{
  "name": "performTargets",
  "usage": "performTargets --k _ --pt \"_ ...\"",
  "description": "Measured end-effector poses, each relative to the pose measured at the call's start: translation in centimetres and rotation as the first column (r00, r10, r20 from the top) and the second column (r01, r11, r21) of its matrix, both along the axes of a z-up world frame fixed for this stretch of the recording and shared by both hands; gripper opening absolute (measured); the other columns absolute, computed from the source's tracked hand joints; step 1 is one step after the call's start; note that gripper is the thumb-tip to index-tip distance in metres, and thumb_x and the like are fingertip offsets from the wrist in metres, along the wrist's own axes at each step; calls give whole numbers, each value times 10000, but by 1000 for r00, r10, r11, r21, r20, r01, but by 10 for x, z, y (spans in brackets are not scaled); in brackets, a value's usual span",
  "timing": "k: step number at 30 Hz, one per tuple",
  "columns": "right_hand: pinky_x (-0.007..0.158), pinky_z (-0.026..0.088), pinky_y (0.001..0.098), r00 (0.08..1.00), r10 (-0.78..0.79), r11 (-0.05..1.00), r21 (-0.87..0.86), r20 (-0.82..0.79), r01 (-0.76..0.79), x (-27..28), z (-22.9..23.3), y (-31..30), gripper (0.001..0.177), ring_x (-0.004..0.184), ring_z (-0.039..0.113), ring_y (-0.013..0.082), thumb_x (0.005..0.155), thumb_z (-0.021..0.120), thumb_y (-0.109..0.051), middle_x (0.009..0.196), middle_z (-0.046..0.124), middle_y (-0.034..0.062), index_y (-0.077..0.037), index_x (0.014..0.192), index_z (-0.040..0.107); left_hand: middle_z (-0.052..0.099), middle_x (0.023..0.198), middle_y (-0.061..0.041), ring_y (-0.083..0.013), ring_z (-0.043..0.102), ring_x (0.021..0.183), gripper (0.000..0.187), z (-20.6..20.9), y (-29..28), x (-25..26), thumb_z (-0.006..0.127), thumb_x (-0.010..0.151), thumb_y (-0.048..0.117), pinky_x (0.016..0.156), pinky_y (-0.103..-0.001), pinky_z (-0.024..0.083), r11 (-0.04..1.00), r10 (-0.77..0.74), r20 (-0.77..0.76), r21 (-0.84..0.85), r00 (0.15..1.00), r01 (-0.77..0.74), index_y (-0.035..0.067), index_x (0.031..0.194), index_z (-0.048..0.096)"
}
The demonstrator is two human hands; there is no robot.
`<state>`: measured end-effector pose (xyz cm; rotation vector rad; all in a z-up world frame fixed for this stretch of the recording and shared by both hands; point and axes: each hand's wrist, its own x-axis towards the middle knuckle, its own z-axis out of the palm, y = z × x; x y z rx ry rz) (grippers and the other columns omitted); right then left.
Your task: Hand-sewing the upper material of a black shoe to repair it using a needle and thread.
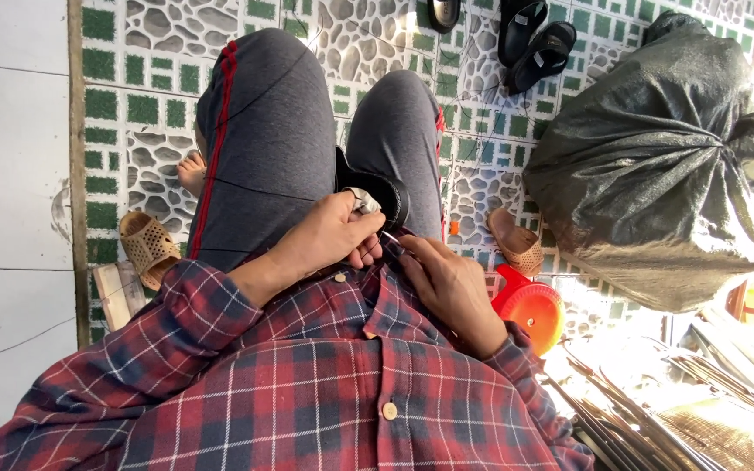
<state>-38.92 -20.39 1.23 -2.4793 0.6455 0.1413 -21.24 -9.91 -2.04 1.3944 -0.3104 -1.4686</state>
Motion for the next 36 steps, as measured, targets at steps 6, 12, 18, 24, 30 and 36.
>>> performTargets --k 6,12,18,24,30,36 --pt "293 388 210 742 -671 363 866 -14 344 -22 -11 -62 344 341 435 67 909 562 -212 530 469 -14 -62 1218 557 715 638 -111 -127 676 485 246 10 5 15 550 904 211 424 -216 550 984 -172 298 88 939 153 15 775 624" --pt "436 273 85 293 -918 372 834 267 408 -198 66 -293 408 529 398 -57 1047 491 -245 908 562 -99 -286 1451 538 615 664 -52 -83 422 445 104 15 10 14 654 867 85 393 -237 353 913 282 669 -407 688 21 -16 891 663" --pt "450 328 218 413 -653 625 145 636 767 -280 46 -343 275 562 433 94 1078 395 -156 728 471 -12 -82 1325 487 644 959 -75 -210 568 739 126 -14 3 1 602 848 49 696 -317 500 898 174 938 -276 300 343 -11 916 690" --pt "562 505 250 887 -362 931 150 287 332 -35 -41 -62 448 556 581 118 775 814 -145 683 548 6 -204 1195 669 538 733 -45 -281 607 711 200 -26 2 5 684 814 165 604 -361 511 898 64 929 -212 364 385 5 706 630" --pt "614 508 313 914 -321 935 236 248 264 11 -53 -27 135 645 662 177 755 789 -195 691 691 26 -169 864 713 684 900 36 -68 618 880 275 -10 3 18 760 776 57 831 -208 490 910 94 -16 -405 995 -93 103 1035 678" --pt "236 368 212 842 -537 564 763 49 315 26 -25 -23 90 276 503 130 758 695 29 447 523 74 61 832 655 566 668 -106 -191 560 567 200 -1 -59 47 659 885 195 575 -351 545 845 162 -504 -373 848 -383 46 769 591"
